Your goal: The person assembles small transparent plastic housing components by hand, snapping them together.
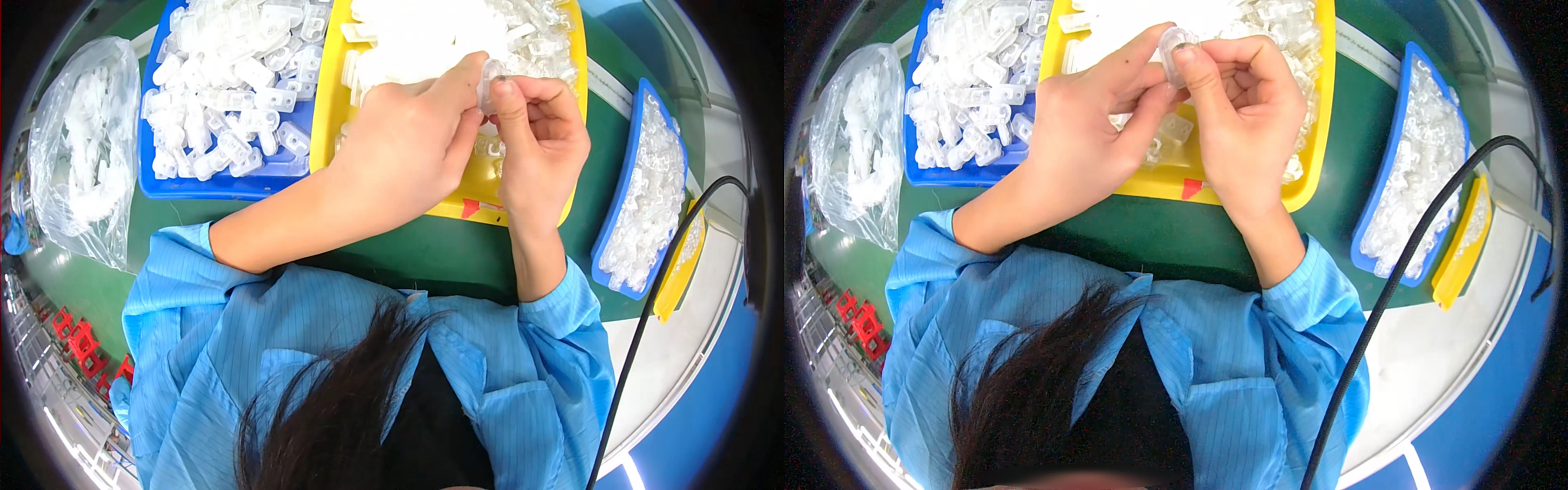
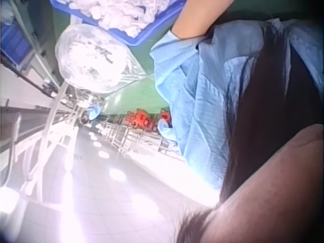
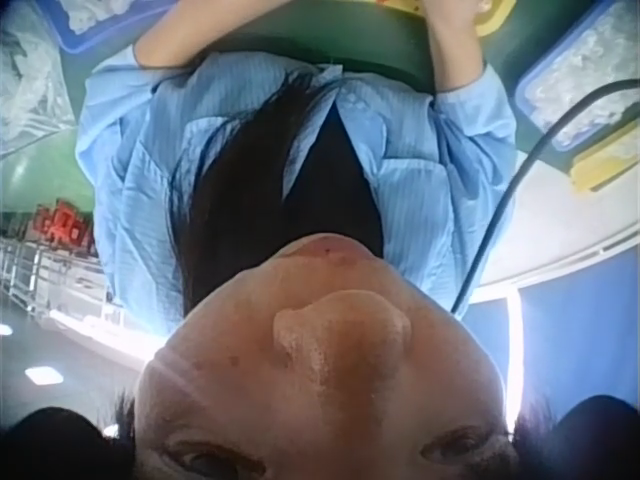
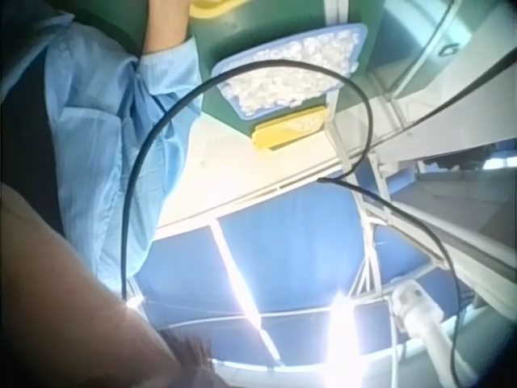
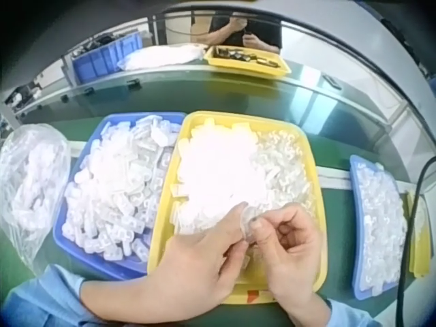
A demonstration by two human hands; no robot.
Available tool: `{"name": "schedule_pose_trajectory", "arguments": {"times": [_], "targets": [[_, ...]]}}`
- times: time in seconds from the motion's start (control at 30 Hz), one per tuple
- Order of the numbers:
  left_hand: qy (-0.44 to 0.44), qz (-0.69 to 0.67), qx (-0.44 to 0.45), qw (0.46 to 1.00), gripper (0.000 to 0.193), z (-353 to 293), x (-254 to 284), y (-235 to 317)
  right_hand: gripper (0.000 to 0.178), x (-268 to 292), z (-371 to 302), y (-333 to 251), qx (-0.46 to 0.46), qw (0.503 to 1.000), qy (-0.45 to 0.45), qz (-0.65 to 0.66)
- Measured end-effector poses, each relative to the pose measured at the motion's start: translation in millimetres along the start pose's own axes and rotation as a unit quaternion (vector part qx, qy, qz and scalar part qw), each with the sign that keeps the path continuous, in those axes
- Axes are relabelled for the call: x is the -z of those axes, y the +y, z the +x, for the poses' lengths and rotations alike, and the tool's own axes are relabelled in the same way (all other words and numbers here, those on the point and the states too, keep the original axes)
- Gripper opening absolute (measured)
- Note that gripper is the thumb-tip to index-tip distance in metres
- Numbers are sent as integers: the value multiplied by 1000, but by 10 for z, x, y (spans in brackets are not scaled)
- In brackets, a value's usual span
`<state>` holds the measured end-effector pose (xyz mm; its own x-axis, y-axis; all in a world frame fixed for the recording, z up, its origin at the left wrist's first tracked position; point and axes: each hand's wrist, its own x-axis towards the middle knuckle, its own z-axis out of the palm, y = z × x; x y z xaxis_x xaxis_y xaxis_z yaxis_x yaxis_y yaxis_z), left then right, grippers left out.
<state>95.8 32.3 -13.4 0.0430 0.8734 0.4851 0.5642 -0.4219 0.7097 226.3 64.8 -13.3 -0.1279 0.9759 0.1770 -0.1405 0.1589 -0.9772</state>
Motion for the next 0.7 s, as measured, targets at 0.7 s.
{"name": "schedule_pose_trajectory", "arguments": {"times": [0.7], "targets": [[-98,-317,213,919,37,80,113,47,18,67,-4,103,166,975,27,-147]]}}
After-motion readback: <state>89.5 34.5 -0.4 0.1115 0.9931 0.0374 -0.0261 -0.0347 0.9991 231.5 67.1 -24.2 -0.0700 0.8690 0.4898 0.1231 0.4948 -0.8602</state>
